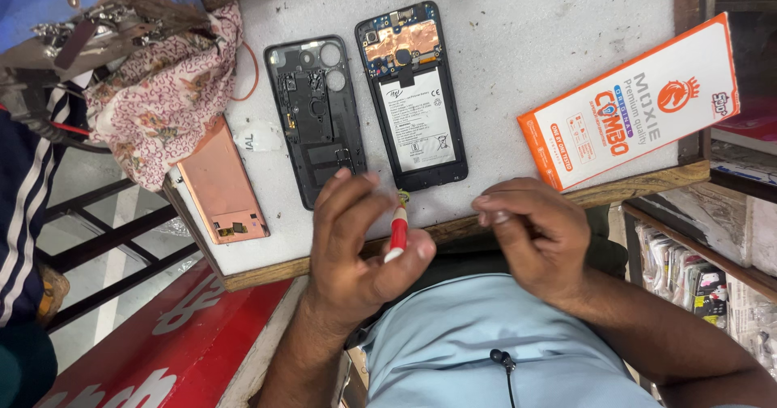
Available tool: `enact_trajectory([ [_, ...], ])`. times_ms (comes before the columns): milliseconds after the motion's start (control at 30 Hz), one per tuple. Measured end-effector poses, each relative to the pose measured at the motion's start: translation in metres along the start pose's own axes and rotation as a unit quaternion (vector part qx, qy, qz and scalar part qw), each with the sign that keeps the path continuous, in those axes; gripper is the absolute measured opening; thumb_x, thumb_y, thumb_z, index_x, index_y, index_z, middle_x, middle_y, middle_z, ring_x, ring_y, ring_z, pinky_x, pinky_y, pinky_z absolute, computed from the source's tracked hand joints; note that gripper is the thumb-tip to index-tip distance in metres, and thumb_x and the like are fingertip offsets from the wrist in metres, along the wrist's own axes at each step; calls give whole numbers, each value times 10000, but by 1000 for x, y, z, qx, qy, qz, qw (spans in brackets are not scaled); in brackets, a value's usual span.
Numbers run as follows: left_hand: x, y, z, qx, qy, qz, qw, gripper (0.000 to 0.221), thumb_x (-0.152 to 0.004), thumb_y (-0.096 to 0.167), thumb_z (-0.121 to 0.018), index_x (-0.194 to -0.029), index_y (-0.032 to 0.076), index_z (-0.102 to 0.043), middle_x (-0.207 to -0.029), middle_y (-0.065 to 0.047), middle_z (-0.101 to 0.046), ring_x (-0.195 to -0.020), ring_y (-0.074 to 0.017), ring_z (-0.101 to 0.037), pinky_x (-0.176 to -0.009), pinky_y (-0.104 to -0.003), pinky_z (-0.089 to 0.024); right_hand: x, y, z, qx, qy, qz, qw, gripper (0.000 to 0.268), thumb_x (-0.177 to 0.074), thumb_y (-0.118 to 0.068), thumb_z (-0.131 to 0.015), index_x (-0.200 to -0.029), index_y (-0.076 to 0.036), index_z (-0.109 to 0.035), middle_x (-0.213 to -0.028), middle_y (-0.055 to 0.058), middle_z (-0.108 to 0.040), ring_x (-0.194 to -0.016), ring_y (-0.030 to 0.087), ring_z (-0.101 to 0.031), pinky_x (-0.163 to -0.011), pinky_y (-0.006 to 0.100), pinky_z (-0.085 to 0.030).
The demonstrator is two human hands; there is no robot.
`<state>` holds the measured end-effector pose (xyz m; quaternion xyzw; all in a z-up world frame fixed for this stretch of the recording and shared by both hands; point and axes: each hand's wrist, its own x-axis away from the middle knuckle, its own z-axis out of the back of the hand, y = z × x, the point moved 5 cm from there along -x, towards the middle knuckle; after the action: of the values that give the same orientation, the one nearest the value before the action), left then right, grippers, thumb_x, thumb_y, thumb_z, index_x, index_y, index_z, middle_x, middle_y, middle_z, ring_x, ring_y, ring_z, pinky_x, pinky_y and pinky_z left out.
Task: The person uses a red-handled screwdriver to remove screws from the back of a disassembled smartphone. They then lift the motherboard assembly and inspect the internal components.
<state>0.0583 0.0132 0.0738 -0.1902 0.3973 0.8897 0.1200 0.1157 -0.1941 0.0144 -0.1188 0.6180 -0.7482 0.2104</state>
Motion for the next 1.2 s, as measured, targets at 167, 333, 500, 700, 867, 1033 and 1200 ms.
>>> enact_trajectory([
  [167,-5,2,4,-29,-55,14,998,355,-902,30,-721,-1162,250,-623,-1193,-185,-674,-1200,-411,-593,-1063,-639,-460,7,6,12,-116,36,3,993,116,-1058,24,-562,-1118,12,-660,-1019,150,-713,-786,148,-684,-705,274,-584],
  [333,-6,-3,4,69,-56,52,995,429,-944,12,-732,-1286,246,-618,-1206,-125,-687,-1224,-357,-627,-1157,-569,-460,8,-6,29,39,16,55,998,86,-1041,39,-584,-1062,10,-663,-980,131,-720,-839,185,-725,-761,296,-589],
  [500,-3,-8,10,4,-14,79,997,369,-969,22,-735,-1254,228,-624,-1129,-79,-678,-1225,-321,-637,-1194,-592,-449,2,-10,14,95,-18,111,989,133,-926,62,-625,-1021,5,-697,-990,133,-719,-855,216,-720,-758,330,-584],
  [700,10,-13,4,27,-47,99,994,376,-942,146,-785,-1256,252,-608,-1259,-106,-653,-1366,-373,-560,-1235,-610,-388,-5,-19,-1,178,-62,139,972,215,-833,97,-657,-1001,-17,-727,-989,107,-725,-841,233,-728,-742,347,-573],
  [867,12,-16,-1,-10,-77,76,994,455,-1028,27,-734,-1338,296,-538,-1632,-173,-428,-1560,-410,-315,-1299,-590,-319,-19,-38,-8,155,-92,120,976,332,-867,46,-694,-1175,-61,-636,-1054,120,-732,-951,239,-712,-803,354,-583],
  [1033,6,-8,-3,-12,-77,74,994,462,-943,77,-811,-1287,289,-587,-1635,-210,-296,-1568,-490,-273,-1308,-637,-337,-43,-61,-26,91,-143,156,973,593,-884,38,-728,-1392,-92,-451,-1107,72,-733,-1124,265,-663,-891,379,-588],
  [1200,-2,-5,1,-25,-66,76,995,432,-939,108,-848,-1240,268,-582,-1640,-205,-294,-1576,-488,-289,-1313,-623,-357,-79,-71,-39,83,-193,159,965,713,-865,-13,-811,-1444,-166,-424,-1125,49,-681,-1192,214,-599,-886,326,-592],
])
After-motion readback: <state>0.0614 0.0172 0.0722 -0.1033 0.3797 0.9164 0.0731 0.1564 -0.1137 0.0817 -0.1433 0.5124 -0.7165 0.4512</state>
